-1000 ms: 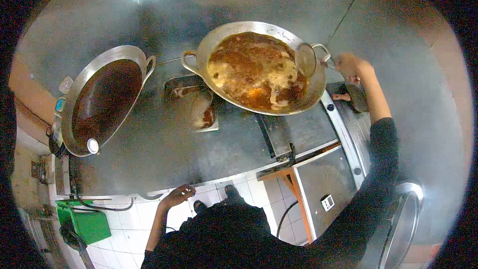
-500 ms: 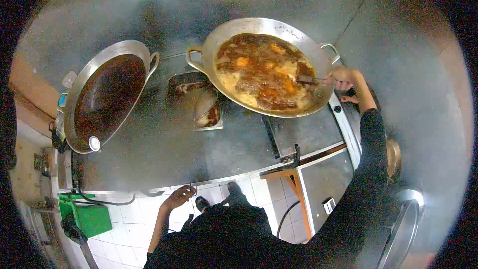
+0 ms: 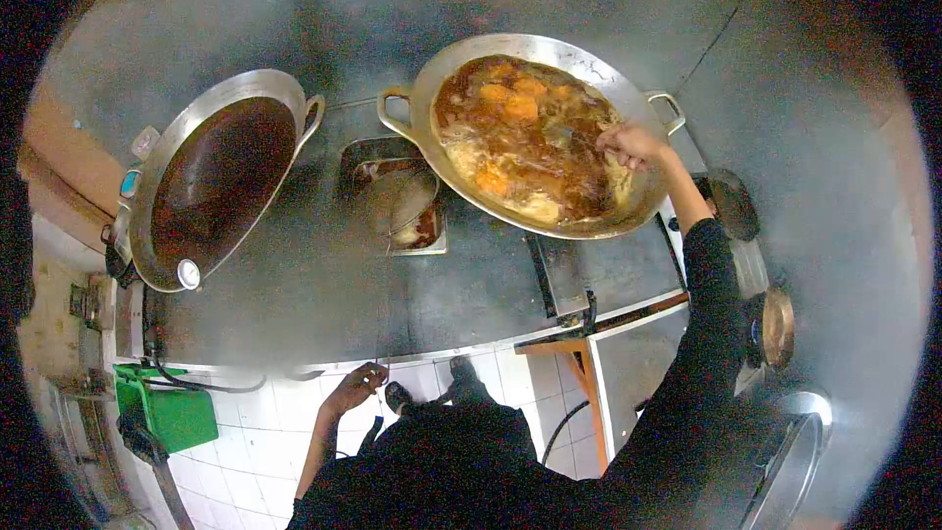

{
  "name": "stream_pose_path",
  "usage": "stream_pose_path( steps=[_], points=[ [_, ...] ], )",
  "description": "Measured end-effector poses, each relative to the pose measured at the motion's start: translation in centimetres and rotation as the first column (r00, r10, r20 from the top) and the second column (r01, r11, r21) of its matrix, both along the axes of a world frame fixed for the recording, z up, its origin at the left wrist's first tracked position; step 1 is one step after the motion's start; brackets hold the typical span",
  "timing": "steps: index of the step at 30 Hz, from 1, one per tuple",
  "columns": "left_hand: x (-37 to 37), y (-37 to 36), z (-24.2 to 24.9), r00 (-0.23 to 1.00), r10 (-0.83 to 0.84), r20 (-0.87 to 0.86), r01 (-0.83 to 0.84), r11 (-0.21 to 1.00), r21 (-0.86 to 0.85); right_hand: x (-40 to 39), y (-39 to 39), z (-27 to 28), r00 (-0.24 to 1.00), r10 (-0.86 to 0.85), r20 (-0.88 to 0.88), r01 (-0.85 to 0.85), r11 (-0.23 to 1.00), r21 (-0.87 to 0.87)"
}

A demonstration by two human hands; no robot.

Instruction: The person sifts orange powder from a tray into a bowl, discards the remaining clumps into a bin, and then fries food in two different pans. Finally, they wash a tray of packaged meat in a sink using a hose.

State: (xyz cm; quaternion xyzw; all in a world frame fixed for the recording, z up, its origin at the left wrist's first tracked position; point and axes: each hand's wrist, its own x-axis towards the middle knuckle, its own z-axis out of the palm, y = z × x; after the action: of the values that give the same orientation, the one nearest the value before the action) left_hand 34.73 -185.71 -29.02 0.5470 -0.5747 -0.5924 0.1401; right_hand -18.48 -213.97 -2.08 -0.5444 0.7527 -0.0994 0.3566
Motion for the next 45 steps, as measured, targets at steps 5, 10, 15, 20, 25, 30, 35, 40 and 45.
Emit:
stream_pose_path(
  steps=[5,10,15,20,25,30,35,40,45],
  points=[
    [0.5,0.3,-1.4,0.996,-0.016,-0.083,0.015,1.0,-0.013,-1.9,-1.8,0.0,0.959,0.225,-0.174,-0.25,0.958,-0.14],
    [-0.1,0.2,-0.5,0.995,0.02,-0.101,-0.024,0.999,-0.04,-1.1,0.5,4.5,0.944,0.179,-0.276,-0.187,0.982,-0.004],
    [-0.3,-0.1,-0.7,1.0,-0.016,-0.022,0.016,1.0,-0.014,-0.9,2.3,8.1,0.883,0.125,-0.452,-0.157,0.987,-0.034],
    [-0.3,-0.2,-1.0,0.99,-0.001,-0.138,0.001,1.0,0.004,0.7,4.9,12.1,0.656,0.162,-0.737,-0.361,0.925,-0.119],
    [-0.4,-0.7,-1.3,0.992,-0.051,-0.113,0.048,0.999,-0.023,1.9,7.9,14.2,0.362,-0.045,-0.931,-0.276,0.949,-0.153],
    [-0.6,-1.1,-2.9,0.965,0.005,-0.264,-0.009,1.0,-0.013,-2.7,8.4,13.0,0.354,0.036,-0.934,-0.133,0.991,-0.012],
    [-1.0,-1.3,-2.7,0.959,-0.02,-0.281,0.014,1.0,-0.023,-5.0,7.0,13.1,0.894,0.163,-0.418,0.139,0.785,0.604],
    [-1.3,-1.0,-1.9,0.963,0.037,-0.266,-0.025,0.999,0.048,-6.4,7.4,9.5,0.995,-0.026,-0.095,0.087,0.68,0.728],
    [-1.2,-1.3,-2.5,0.982,-0.022,-0.187,0.032,0.998,0.051,-1.7,8.6,7.1,0.992,-0.109,-0.07,0.13,0.832,0.539]
  ],
)
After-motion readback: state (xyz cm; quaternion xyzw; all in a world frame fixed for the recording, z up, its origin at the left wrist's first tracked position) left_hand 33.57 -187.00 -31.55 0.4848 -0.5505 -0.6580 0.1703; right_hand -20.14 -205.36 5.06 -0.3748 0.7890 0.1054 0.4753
